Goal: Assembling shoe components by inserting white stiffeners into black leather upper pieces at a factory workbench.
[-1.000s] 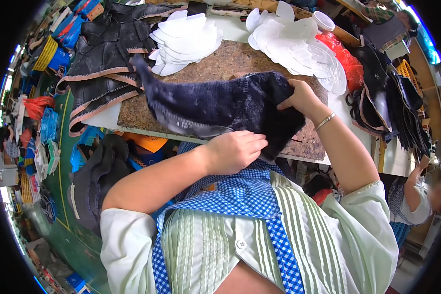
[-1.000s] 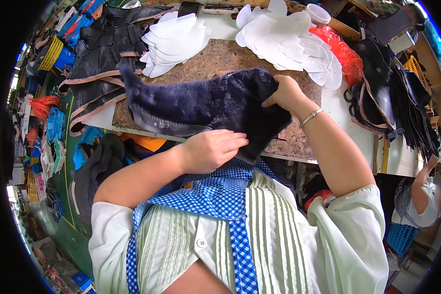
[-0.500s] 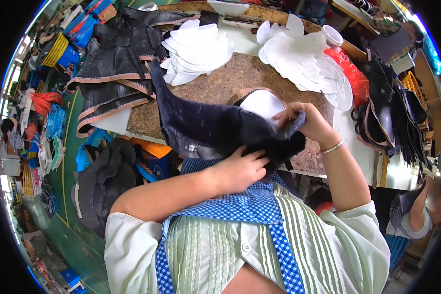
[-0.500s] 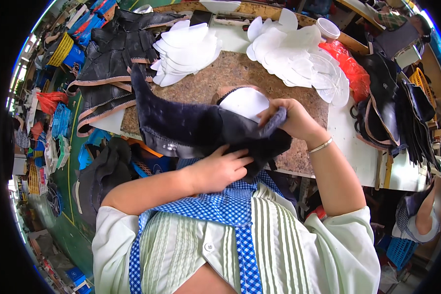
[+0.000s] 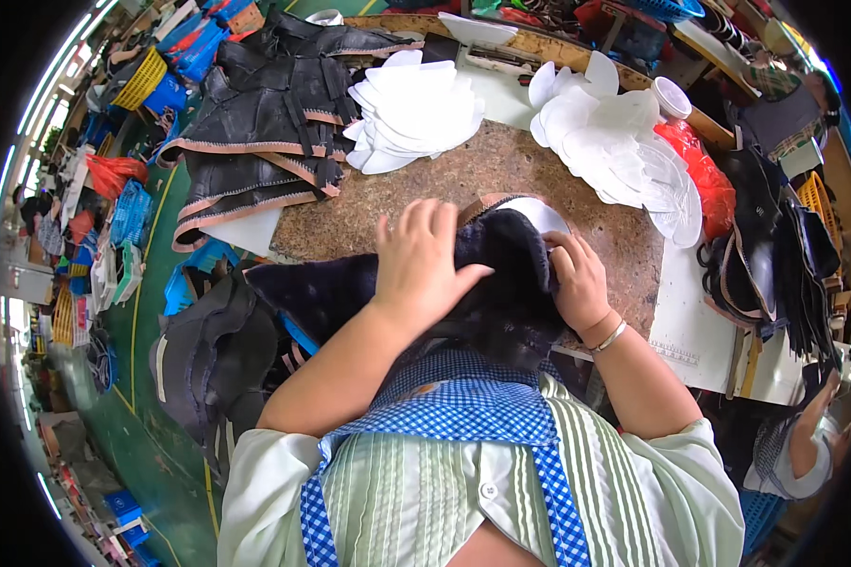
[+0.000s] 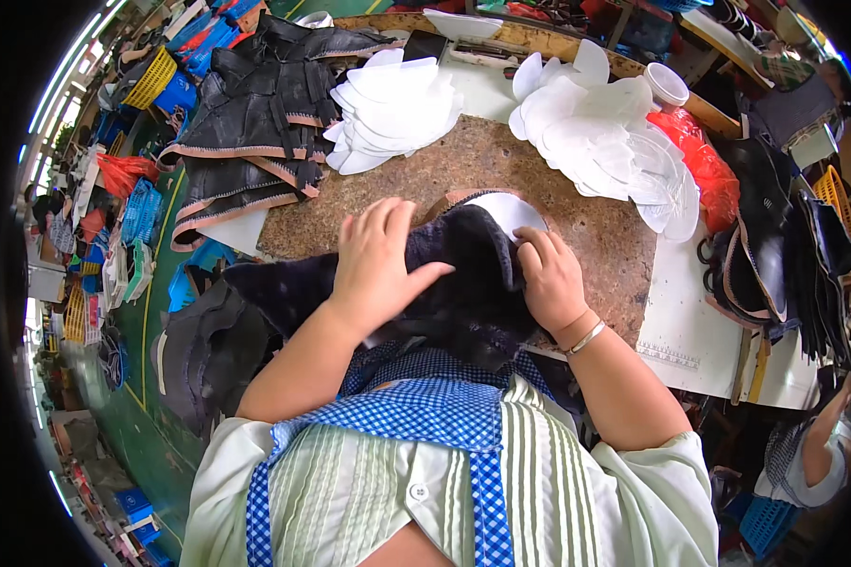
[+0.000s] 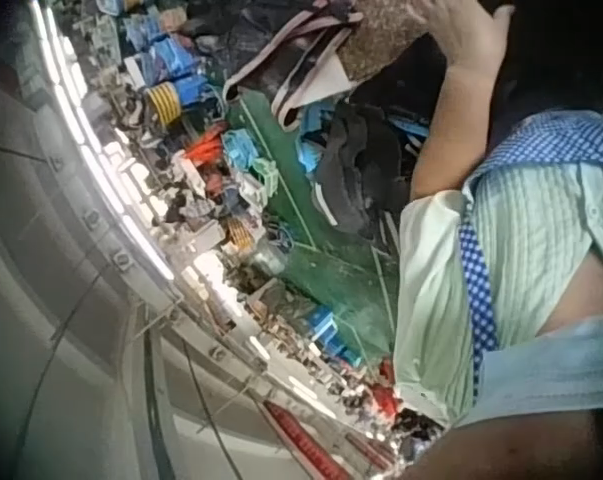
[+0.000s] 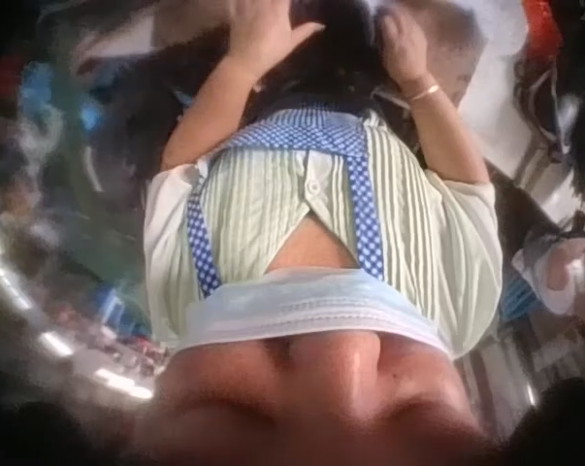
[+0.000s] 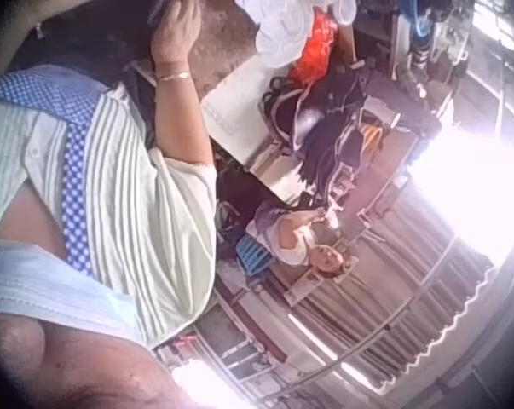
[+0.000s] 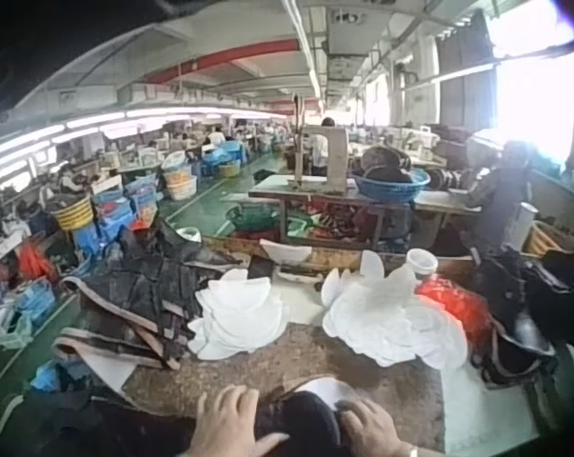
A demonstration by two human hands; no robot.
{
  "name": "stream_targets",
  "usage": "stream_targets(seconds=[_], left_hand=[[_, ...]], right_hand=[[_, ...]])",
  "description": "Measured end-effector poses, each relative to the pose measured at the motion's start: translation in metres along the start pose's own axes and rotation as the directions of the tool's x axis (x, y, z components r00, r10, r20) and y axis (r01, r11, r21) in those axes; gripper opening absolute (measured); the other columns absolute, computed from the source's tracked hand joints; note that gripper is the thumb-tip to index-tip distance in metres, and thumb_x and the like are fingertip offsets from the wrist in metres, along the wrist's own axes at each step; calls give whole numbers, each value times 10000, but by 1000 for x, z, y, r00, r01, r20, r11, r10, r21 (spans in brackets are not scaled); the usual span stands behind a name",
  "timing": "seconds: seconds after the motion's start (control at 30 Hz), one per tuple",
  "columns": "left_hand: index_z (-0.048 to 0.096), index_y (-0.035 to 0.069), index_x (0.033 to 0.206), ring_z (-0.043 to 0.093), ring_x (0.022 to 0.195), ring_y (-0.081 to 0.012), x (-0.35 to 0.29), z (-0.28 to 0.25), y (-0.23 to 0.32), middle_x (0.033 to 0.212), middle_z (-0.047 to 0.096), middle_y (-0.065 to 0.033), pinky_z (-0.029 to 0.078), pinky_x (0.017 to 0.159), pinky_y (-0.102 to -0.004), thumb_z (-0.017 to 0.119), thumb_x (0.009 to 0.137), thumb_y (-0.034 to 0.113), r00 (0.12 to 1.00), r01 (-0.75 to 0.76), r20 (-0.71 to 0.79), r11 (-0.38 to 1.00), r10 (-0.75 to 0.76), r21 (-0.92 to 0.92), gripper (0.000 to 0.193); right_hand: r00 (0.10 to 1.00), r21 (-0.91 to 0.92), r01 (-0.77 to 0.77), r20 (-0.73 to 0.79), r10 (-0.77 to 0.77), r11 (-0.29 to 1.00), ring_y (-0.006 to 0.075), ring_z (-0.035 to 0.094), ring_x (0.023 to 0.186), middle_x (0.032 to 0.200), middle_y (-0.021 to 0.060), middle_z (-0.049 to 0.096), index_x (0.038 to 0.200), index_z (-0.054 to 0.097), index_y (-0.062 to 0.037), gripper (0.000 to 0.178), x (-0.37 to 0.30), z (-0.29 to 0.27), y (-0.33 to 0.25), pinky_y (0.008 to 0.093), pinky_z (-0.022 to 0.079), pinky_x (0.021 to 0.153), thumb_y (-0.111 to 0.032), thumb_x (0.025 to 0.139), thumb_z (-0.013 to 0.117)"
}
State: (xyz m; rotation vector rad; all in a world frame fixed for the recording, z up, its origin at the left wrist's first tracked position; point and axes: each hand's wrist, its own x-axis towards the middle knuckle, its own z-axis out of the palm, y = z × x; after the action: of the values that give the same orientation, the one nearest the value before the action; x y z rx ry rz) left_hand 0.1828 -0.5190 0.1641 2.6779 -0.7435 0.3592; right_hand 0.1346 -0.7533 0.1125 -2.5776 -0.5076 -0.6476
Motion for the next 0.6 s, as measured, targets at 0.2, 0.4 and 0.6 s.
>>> stream_targets(seconds=[0.2,0.4,0.6], left_hand=[[518,34,1066,624,879,-353,-9,7,-16,948,636,-145,508,755,-447,764,739,440,951,220,225,975,-213,-5,577],[507,96,1225,663,768,-352,-57,10,-8,872,677,-151,523,656,-445,752,761,286,981,169,104,984,-162,-55,558],[538,208,1333,538,1066,-337,-47,7,-2,1178,535,-139,431,872,-501,537,846,139,935,30,342,982,-93,185,493]], right_hand=[[996,105,-78,-21,81,991,343,589,916,1031,145,595,842,526,-7,171,-1,0,10,397,504,768,34,687,587],[963,79,-238,-115,246,968,372,580,813,866,160,573,824,522,-31,200,-6,6,8,405,490,702,56,711,662],[896,61,-444,38,443,894,381,584,870,930,185,584,1003,517,-25,352,6,4,6,454,482,723,-99,739,737]])
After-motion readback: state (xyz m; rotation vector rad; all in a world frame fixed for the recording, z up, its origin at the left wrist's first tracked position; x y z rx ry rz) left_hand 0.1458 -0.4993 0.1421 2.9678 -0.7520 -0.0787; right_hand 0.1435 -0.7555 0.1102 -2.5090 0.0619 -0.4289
